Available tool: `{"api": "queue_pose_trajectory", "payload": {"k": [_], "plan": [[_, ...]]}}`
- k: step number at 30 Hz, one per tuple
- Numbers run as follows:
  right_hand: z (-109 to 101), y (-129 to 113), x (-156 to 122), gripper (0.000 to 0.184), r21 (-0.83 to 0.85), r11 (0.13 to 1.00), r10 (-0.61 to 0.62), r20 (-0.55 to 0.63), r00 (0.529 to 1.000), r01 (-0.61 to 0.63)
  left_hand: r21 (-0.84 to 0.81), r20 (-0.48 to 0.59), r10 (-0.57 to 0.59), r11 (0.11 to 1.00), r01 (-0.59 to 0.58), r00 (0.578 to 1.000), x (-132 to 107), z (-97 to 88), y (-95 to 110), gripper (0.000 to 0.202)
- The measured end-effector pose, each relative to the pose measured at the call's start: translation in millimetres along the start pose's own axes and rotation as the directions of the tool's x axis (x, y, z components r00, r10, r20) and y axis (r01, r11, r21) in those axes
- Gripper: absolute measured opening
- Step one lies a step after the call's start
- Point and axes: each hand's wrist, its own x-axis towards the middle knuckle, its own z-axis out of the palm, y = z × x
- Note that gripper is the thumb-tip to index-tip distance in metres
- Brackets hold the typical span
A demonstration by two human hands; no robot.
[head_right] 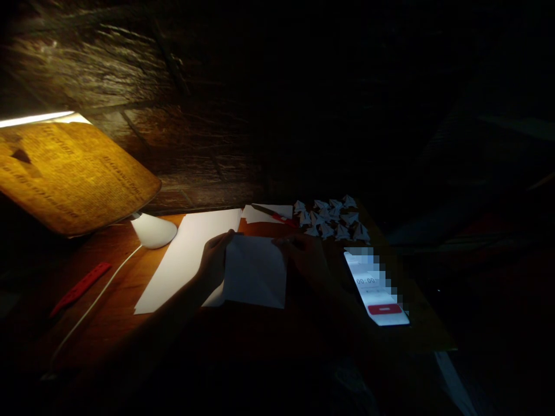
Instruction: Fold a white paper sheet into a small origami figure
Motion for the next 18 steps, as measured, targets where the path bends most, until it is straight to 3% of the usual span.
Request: {"api": "queue_pose_trajectory", "payload": {"k": [11, 18], "plan": [[-2.8, 9.8, -0.1, 0.023, 0.014, 1.0, -0.013, -0.034, 0.999, 0.014, 0.093, 0.112, 0.023, 0.995, -0.034, 0.993, -4.0, 5.1, -0.1, 0.037], [5.6, 23.6, 9.8, 0.02, 0.082, 0.995, -0.063, 0.044, 0.997, 0.059, 0.068, 0.159, 0.059, 0.995, -0.07, 0.986, -0.3, 4.1, -9.2, 0.03]]}}
